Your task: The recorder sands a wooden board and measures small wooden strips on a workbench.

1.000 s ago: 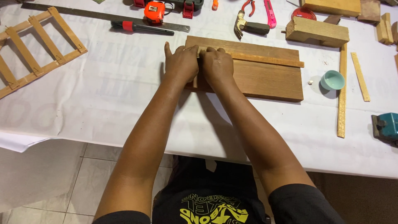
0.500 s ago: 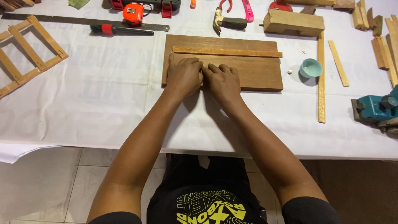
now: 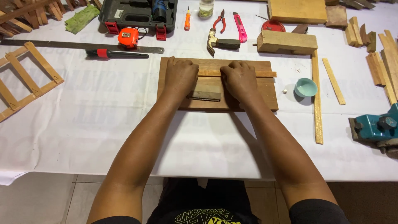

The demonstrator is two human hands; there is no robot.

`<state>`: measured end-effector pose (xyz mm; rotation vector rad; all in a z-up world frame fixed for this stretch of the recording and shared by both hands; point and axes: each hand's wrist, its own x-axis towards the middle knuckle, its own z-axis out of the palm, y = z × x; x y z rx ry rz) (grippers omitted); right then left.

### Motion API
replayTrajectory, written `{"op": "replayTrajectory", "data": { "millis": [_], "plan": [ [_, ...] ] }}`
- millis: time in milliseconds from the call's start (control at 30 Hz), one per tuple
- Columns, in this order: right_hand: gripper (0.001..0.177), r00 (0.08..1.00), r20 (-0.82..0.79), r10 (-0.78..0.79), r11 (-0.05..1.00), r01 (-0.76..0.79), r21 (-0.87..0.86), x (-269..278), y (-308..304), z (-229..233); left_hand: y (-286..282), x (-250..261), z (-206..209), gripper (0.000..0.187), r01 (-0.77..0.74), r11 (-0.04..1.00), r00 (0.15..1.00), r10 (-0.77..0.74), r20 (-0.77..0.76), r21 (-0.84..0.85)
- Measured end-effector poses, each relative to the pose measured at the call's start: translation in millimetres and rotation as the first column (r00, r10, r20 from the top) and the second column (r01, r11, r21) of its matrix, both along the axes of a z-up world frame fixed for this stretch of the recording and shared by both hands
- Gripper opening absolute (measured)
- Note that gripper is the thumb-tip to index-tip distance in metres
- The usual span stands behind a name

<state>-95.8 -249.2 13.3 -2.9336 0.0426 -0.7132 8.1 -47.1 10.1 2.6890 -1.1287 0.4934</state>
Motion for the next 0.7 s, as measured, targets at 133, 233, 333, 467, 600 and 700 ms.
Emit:
{"op": "replayTrajectory", "data": {
  "millis": [133, 233, 333, 467, 600, 700],
  "plan": [
    [0.013, 0.998, -0.055, 0.0, 1.0, 0.001, 0.018, 13.1, -3.4, 12.6, 3.7, 7.0, 13.4, 0.006, 0.017, 0.996, 0.985, -0.031, -0.169, -0.084],
    [0.011, 0.993, -0.117, -0.005, 0.992, 0.02, 0.125, 21.0, -6.1, 21.5, 2.9, 15.2, 15.9, 0.008, 0.038, 0.982, 0.984, -0.069, -0.166, -0.184],
    [0.013, 0.991, -0.134, -0.024, 0.976, 0.052, 0.213, 27.4, -5.6, 29.6, 0.1, 19.7, 18.4, 0.009, 0.087, 0.971, 0.996, -0.089, -0.002, -0.223],
    [0.01, 0.999, -0.035, -0.011, 0.996, 0.014, 0.091, 29.7, -7.6, 23.4, -2.8, 24.5, 7.2, 0.001, 0.093, 0.977, 0.99, -0.071, 0.119, -0.191],
    [0.008, 0.997, -0.073, 0.022, 0.997, -0.017, 0.075, 25.2, -7.7, 19.2, 3.6, 12.9, 17.9, 0.008, 0.085, 0.985, 0.996, -0.084, 0.008, -0.149],
    [0.007, 0.996, -0.092, 0.013, 0.996, -0.005, 0.084, 20.9, -5.7, 15.7, 8.2, 16.7, 13.4, 0.012, 0.121, 0.976, 0.993, -0.122, 0.003, -0.183]
  ]
}}
